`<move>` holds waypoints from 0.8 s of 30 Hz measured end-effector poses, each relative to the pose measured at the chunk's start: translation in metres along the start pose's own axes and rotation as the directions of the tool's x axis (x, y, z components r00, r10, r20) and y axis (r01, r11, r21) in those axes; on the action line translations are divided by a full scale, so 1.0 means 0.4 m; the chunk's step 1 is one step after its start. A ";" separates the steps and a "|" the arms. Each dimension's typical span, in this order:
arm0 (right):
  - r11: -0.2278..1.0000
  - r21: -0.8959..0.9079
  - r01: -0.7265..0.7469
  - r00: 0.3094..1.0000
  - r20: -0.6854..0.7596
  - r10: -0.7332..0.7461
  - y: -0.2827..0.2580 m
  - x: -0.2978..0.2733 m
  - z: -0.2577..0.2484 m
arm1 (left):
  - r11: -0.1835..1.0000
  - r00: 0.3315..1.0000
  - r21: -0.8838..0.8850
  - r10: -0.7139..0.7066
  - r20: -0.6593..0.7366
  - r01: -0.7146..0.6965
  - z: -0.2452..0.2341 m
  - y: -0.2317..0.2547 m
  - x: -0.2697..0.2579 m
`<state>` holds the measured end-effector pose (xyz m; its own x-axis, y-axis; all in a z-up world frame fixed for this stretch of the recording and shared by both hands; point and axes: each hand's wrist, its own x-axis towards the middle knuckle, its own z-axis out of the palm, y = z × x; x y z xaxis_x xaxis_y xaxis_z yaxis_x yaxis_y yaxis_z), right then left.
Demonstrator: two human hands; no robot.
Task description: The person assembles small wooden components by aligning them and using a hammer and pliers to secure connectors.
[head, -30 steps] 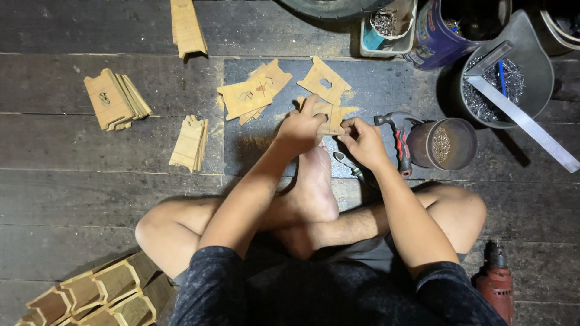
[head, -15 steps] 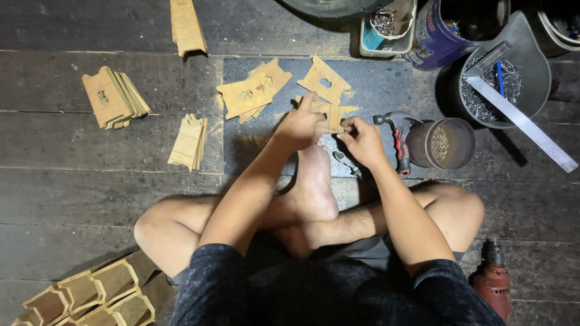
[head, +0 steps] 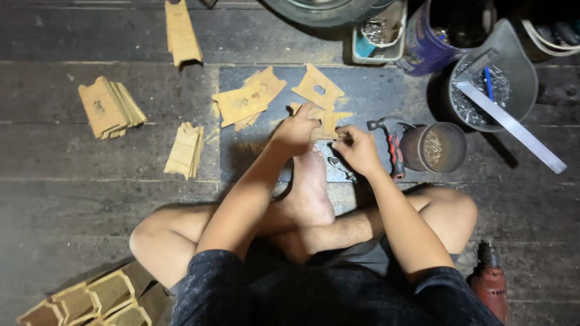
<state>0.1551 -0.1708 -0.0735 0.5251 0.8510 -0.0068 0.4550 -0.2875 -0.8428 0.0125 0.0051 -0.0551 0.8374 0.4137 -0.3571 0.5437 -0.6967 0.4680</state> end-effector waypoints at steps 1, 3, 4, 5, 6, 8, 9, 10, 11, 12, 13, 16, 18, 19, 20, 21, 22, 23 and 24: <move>1.000 -0.005 -0.006 1.000 -0.006 0.006 -0.047 -0.024 -0.036 | 1.000 1.000 -0.002 0.009 0.004 -0.009 0.005 -0.006 0.007; 0.975 -0.221 -0.025 0.999 0.031 0.033 -0.143 -0.075 -0.101 | 1.000 0.999 0.001 -0.001 0.034 0.001 0.022 -0.023 0.017; 0.973 -0.226 -0.035 0.999 0.029 0.043 -0.123 -0.107 -0.115 | 1.000 0.999 -0.005 0.006 0.041 -0.006 0.014 -0.011 0.004; 0.947 -0.317 -0.050 0.994 0.077 0.078 -0.102 -0.133 -0.129 | 1.000 0.999 0.000 -0.004 0.034 0.004 0.001 -0.003 -0.007; 0.912 -0.406 -0.060 0.986 0.121 0.119 -0.082 -0.161 -0.142 | 1.000 1.000 0.005 -0.013 0.027 0.013 -0.011 0.006 -0.019; 0.902 -0.427 -0.058 0.981 0.143 0.131 -0.042 -0.187 -0.134 | 1.000 0.999 -0.001 -0.016 0.034 0.016 -0.019 0.014 -0.028; 0.894 -0.446 -0.048 0.977 0.166 0.136 -0.023 -0.193 -0.131 | 1.000 0.999 -0.004 -0.024 0.035 0.024 -0.027 0.017 -0.031; 0.893 -0.448 -0.046 0.977 0.165 0.133 -0.060 -0.193 -0.149 | 1.000 0.999 -0.004 -0.022 0.031 0.022 -0.027 0.023 -0.028; 0.873 -0.481 -0.077 0.952 0.224 0.208 -0.099 -0.194 -0.160 | 1.000 0.999 0.003 -0.023 0.031 0.023 -0.028 0.023 -0.031; 0.851 -0.515 -0.105 0.918 0.280 0.282 -0.138 -0.195 -0.172 | 1.000 0.999 0.011 -0.024 0.031 0.024 -0.030 0.024 -0.034; 0.853 -0.513 -0.102 0.919 0.280 0.278 -0.106 -0.214 -0.159 | 1.000 0.999 0.014 -0.026 0.028 0.026 -0.031 0.025 -0.036; 0.720 -0.693 -0.034 0.941 0.221 0.257 -0.028 -0.238 -0.136 | 0.999 0.999 0.017 -0.031 0.021 0.030 -0.032 0.027 -0.027; 0.656 -0.755 -0.002 0.919 0.257 0.299 -0.005 -0.243 -0.120 | 0.999 0.999 0.026 -0.027 0.018 0.027 -0.015 0.018 -0.019; 0.657 -0.754 -0.007 0.920 0.252 0.300 -0.009 -0.244 -0.118 | 0.999 1.000 0.029 -0.023 0.020 0.023 -0.027 0.026 -0.032; 0.655 -0.756 0.003 0.919 0.260 0.296 -0.013 -0.246 -0.118 | 0.999 0.999 0.021 -0.027 0.026 0.027 -0.040 0.036 -0.046; 0.651 -0.759 0.013 0.921 0.263 0.288 -0.017 -0.238 -0.122 | 1.000 0.999 0.015 -0.027 0.027 0.026 -0.059 0.048 -0.051; 0.649 -0.761 0.008 0.924 0.253 0.286 -0.032 -0.234 -0.133 | 1.000 1.000 0.019 -0.018 0.023 0.017 -0.052 0.044 -0.046; 0.741 -0.671 -0.027 0.960 0.188 0.206 -0.046 -0.228 -0.144 | 1.000 1.000 0.019 -0.016 0.020 0.015 -0.045 0.039 -0.041; 0.822 -0.567 -0.047 0.985 0.112 0.133 -0.060 -0.222 -0.153 | 1.000 1.000 0.018 -0.014 0.018 0.013 -0.036 0.032 -0.037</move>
<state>0.1415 -0.2665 -0.0195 0.4972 0.8490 -0.1788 0.7575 -0.5253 -0.3877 0.0079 -0.0014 -0.0322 0.8288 0.4128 -0.3778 0.5538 -0.7017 0.4482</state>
